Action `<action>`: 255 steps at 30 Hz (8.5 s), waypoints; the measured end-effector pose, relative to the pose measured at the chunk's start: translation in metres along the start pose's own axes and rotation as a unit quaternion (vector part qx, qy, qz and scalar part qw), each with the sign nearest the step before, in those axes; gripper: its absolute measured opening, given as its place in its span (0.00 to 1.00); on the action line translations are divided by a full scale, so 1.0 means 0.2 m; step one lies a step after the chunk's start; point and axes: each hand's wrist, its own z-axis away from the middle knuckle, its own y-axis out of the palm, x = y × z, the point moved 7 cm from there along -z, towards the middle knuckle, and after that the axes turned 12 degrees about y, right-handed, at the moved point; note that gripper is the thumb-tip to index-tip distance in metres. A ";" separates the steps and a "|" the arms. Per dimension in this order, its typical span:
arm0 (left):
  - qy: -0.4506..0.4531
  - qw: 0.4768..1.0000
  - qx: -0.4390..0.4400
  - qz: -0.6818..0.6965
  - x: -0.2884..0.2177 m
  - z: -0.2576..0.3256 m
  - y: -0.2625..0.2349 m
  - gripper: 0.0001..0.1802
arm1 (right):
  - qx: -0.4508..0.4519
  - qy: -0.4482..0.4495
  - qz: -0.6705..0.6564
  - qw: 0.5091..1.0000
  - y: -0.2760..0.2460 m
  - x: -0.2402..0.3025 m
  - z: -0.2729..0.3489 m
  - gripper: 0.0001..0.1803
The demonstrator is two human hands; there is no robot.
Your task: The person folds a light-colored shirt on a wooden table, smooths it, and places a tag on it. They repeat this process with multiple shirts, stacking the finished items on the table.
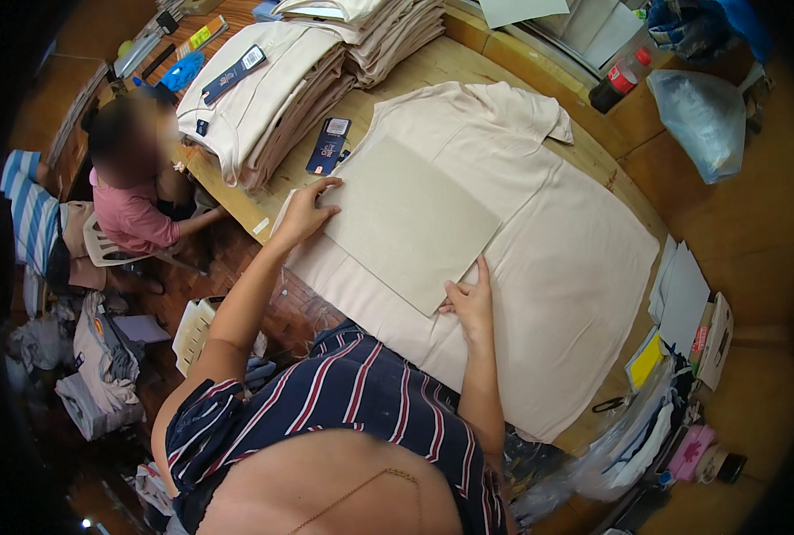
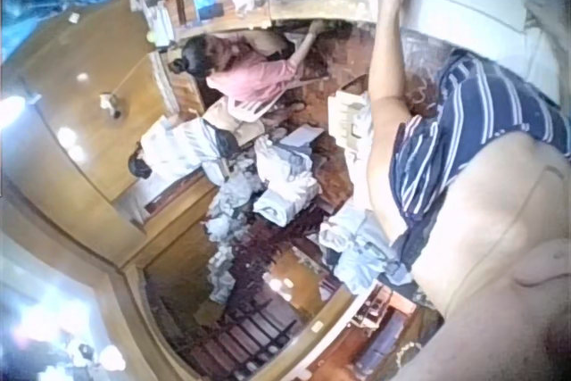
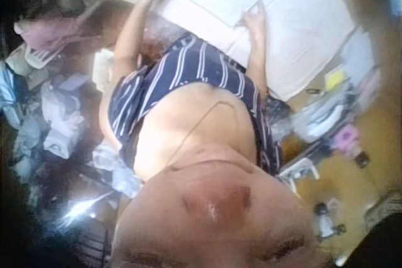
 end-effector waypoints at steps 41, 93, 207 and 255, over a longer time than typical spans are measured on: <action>-0.095 0.966 0.237 0.049 -0.11 -1.61 0.57 0.21 | -0.458 -0.074 0.599 0.653 -1.93 0.91 -0.26 0.18; 0.250 0.949 0.169 -0.087 -0.02 -0.03 0.03 0.49 | 0.041 -0.429 0.100 0.897 -0.09 1.36 0.64 0.05; 0.120 0.942 -0.091 -0.301 -0.20 0.08 -0.05 0.20 | -0.214 -0.420 0.481 0.739 -0.05 0.56 0.28 0.17; 0.169 0.899 0.166 -0.370 -0.11 0.05 -0.07 0.34 | -0.211 -0.159 0.194 0.945 -1.28 -0.07 0.41 0.14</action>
